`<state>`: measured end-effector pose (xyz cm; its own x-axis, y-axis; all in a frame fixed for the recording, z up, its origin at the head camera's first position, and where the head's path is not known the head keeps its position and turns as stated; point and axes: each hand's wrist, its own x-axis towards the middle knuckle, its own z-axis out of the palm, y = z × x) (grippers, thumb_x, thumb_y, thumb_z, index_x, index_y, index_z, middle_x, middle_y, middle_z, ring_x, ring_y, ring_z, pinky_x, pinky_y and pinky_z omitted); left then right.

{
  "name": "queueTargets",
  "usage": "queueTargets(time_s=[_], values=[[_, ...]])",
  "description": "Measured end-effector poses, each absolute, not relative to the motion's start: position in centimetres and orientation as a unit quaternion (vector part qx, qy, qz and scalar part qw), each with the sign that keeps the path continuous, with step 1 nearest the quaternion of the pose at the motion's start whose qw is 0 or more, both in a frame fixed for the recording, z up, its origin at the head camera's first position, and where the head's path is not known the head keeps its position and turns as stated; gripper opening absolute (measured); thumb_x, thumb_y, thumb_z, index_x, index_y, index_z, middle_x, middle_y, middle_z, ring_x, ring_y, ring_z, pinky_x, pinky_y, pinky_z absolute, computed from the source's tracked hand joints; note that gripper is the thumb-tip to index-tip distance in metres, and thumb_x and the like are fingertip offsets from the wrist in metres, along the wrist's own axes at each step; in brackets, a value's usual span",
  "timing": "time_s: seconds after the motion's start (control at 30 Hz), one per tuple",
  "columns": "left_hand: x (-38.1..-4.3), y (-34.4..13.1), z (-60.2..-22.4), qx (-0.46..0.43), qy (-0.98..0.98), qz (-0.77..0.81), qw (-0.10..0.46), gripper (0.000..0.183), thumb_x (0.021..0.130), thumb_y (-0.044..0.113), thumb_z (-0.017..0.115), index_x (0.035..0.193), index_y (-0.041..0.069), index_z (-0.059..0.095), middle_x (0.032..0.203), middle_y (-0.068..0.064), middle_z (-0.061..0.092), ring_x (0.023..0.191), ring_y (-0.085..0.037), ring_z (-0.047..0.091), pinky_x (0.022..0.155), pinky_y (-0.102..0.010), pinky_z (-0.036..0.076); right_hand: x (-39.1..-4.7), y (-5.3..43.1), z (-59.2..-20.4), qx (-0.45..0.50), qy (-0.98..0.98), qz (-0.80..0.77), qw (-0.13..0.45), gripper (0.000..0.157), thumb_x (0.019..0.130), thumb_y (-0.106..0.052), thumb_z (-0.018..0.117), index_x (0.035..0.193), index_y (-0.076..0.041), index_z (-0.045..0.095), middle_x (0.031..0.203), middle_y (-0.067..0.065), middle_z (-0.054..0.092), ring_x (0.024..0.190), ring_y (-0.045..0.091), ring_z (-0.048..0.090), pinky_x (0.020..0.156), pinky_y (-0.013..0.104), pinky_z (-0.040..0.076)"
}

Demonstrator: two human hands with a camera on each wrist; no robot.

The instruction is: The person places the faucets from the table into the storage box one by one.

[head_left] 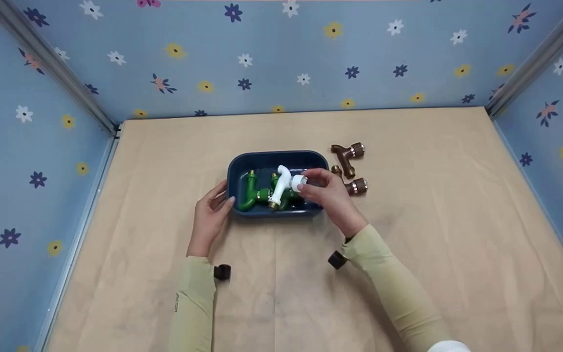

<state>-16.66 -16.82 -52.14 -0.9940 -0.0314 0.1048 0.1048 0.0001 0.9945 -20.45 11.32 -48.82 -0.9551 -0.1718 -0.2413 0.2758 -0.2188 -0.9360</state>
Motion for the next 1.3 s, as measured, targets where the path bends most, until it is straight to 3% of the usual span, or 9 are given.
queueTargets(time_s=[0.63,1.1,1.3], values=[[-16.6,-16.9,-52.2,-0.021,-0.707,-0.705,0.049,0.05,0.09,-0.006,0.061,0.136,-0.013,0.043,0.138,-0.031,0.043,0.124,-0.045,0.044,0.106,-0.046,0.037,-21.2,8.9,-49.6,0.065,0.62,-0.771,0.129,0.033,0.079,0.005,0.075,0.109,0.0,0.063,0.102,0.015,0.064,0.082,0.02,0.066,0.079,0.032,0.057],[-16.5,-16.8,-51.9,-0.015,-0.718,-0.695,0.04,0.05,0.091,-0.005,0.06,0.138,-0.01,0.042,0.14,-0.028,0.043,0.126,-0.042,0.044,0.106,-0.045,0.036,-21.8,8.2,-50.0,0.048,0.618,-0.771,0.149,0.032,0.081,0.006,0.071,0.11,0.001,0.06,0.107,0.017,0.061,0.088,0.023,0.065,0.083,0.034,0.055],[-16.9,-17.0,-53.2,-0.007,-0.716,-0.696,0.041,0.05,0.091,0.001,0.062,0.138,-0.005,0.045,0.14,-0.021,0.046,0.124,-0.035,0.048,0.105,-0.037,0.04,-22.1,8.0,-50.1,0.045,0.629,-0.759,0.161,0.035,0.08,0.008,0.072,0.112,0.001,0.061,0.107,0.017,0.06,0.09,0.024,0.065,0.083,0.034,0.055]])
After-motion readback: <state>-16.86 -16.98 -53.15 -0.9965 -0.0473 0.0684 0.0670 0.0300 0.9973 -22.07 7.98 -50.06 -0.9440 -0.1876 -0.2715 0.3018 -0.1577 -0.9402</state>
